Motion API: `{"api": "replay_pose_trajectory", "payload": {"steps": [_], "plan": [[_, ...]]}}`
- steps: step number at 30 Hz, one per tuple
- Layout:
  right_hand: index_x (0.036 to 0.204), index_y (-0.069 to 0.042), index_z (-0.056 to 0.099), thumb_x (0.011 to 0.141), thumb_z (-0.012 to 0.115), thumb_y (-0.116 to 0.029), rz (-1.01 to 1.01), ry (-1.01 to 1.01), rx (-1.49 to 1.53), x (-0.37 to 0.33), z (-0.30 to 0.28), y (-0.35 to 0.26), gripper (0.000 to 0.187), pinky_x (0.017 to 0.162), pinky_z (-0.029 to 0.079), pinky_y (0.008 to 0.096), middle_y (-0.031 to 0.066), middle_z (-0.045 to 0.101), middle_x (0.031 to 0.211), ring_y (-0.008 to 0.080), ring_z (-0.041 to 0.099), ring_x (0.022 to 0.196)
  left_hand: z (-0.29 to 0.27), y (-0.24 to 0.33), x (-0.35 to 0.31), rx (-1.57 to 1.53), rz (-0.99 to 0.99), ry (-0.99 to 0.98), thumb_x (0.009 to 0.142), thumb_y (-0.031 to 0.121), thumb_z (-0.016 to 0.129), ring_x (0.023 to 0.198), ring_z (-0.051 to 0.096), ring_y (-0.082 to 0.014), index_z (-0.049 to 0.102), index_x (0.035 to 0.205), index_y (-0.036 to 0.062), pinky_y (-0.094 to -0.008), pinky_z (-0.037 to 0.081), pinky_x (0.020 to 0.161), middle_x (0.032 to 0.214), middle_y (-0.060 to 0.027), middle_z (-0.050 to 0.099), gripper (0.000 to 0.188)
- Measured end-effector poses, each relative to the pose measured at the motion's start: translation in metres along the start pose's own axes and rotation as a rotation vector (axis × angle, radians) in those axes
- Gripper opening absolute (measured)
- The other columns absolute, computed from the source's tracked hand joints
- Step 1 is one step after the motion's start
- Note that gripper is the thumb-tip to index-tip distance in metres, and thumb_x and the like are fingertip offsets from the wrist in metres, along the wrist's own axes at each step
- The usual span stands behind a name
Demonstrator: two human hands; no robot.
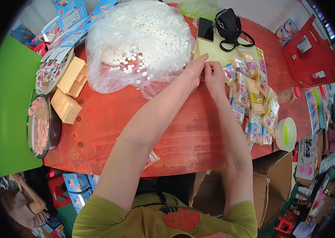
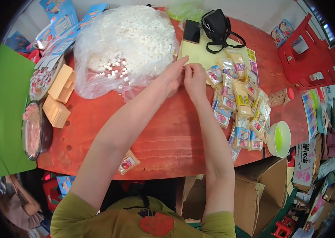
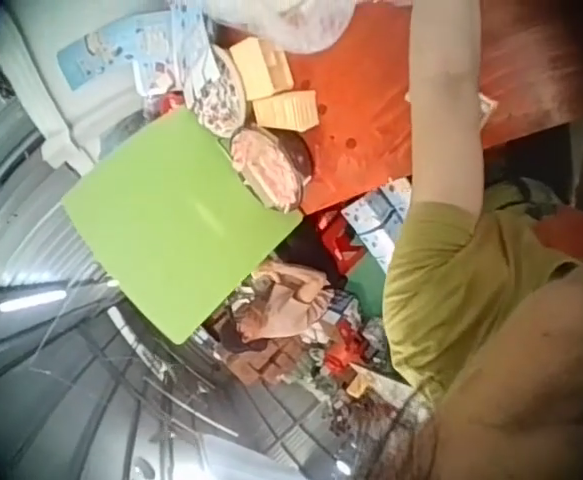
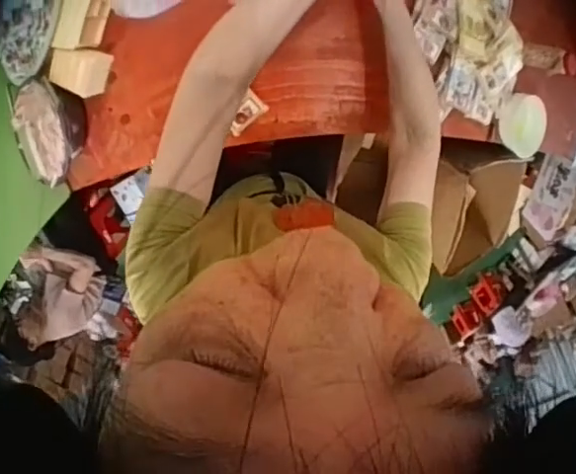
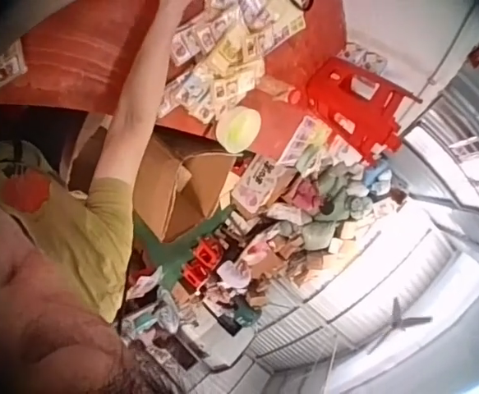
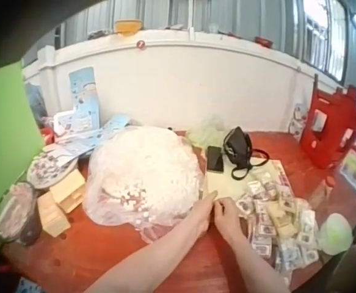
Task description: Sorting and packaging small white toy pieces into plastic tray compartments at a factory workbench.
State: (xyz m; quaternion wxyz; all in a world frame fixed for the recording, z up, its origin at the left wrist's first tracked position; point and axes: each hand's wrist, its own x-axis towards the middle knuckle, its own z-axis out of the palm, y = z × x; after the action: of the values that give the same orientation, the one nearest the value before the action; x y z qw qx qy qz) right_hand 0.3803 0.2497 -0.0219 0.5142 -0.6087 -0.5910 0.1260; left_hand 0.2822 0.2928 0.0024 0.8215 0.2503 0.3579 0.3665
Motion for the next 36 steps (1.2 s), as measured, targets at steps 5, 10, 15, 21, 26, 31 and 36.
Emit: {"api": "replay_pose_trajectory", "payload": {"steps": [5, 10, 15, 21, 26, 31, 36], "plan": [[0.111, 0.000, 0.062, 0.093, 0.062, -0.015, -0.219, -0.023, -0.291, -0.027, -0.007, -0.006, 0.023, 0.090, 0.046, 0.0414, 0.0170, 0.063, 0.108, 0.0311, 0.061, 0.102, -0.021, -0.007, 0.040, 0.159, 0.125, 0.199, 0.090, 0.001, 0.049, 0.086, 0.068, -0.0292, 0.055, 0.123, -0.0037, -0.0400, 0.057, 0.066, 0.108, -0.0191, 0.066, 0.034], [0.142, -0.005, 0.045, 0.091, 0.066, -0.029, -0.182, -0.056, -0.996, -0.037, -0.052, 0.007, 0.060, 0.107, 0.032, 0.0559, 0.0148, 0.047, 0.143, 0.0359, 0.043, 0.133, -0.005, 0.016, 0.018, 0.311, 0.052, 0.203, 0.089, -0.004, 0.039, 0.072, 0.071, -0.0367, 0.051, 0.124, -0.0084, -0.0406, 0.061, 0.050, 0.103, -0.0247, 0.067, 0.037], [0.147, -0.007, 0.040, 0.094, 0.059, -0.046, -0.109, -0.169, -1.039, -0.030, -0.066, 0.024, 0.068, 0.109, 0.027, 0.0619, 0.0153, 0.042, 0.149, 0.0387, 0.038, 0.138, 0.003, 0.047, -0.009, 0.367, 0.066, 0.117, 0.097, 0.003, 0.042, 0.089, 0.071, -0.0380, 0.050, 0.126, -0.0108, -0.0419, 0.063, 0.077, 0.112, -0.0265, 0.065, 0.033], [0.146, -0.007, 0.040, 0.093, 0.060, -0.049, -0.032, -0.197, -1.025, -0.026, -0.069, 0.024, 0.070, 0.109, 0.028, 0.0617, 0.0152, 0.041, 0.151, 0.0392, 0.040, 0.137, 0.001, 0.073, -0.036, 0.365, 0.108, 0.081, 0.098, 0.005, 0.046, 0.093, 0.071, -0.0366, 0.050, 0.125, -0.0118, -0.0402, 0.063, 0.080, 0.113, -0.0265, 0.065, 0.032], [0.138, -0.012, 0.051, 0.088, 0.070, -0.024, -0.243, 0.009, -0.908, -0.033, -0.081, -0.008, 0.055, 0.107, 0.032, 0.0527, 0.0115, 0.053, 0.137, 0.0313, 0.048, 0.130, -0.002, 0.093, -0.070, 0.360, 0.128, 0.083, 0.099, 0.006, 0.046, 0.093, 0.071, -0.0356, 0.049, 0.126, -0.0119, -0.0379, 0.063, 0.079, 0.112, -0.0264, 0.065, 0.032], [0.131, -0.015, 0.056, 0.084, 0.073, -0.019, -0.318, -0.075, -0.776, -0.049, -0.083, -0.013, 0.050, 0.106, 0.034, 0.0477, 0.0075, 0.060, 0.127, 0.0264, 0.054, 0.123, -0.019, 0.100, -0.106, 0.338, 0.128, 0.083, 0.097, 0.003, 0.045, 0.086, 0.072, -0.0362, 0.048, 0.125, -0.0148, -0.0377, 0.064, 0.073, 0.108, -0.0278, 0.066, 0.033], [0.132, -0.016, 0.056, 0.081, 0.076, -0.024, -0.244, -0.126, -0.661, -0.060, -0.081, -0.010, 0.056, 0.108, 0.034, 0.0451, 0.0073, 0.059, 0.132, 0.0267, 0.053, 0.124, -0.036, 0.107, -0.140, 0.391, 0.225, 0.180, 0.099, 0.005, 0.046, 0.084, 0.073, -0.0348, 0.050, 0.123, -0.0156, -0.0361, 0.064, 0.069, 0.106, -0.0261, 0.067, 0.032]]}}
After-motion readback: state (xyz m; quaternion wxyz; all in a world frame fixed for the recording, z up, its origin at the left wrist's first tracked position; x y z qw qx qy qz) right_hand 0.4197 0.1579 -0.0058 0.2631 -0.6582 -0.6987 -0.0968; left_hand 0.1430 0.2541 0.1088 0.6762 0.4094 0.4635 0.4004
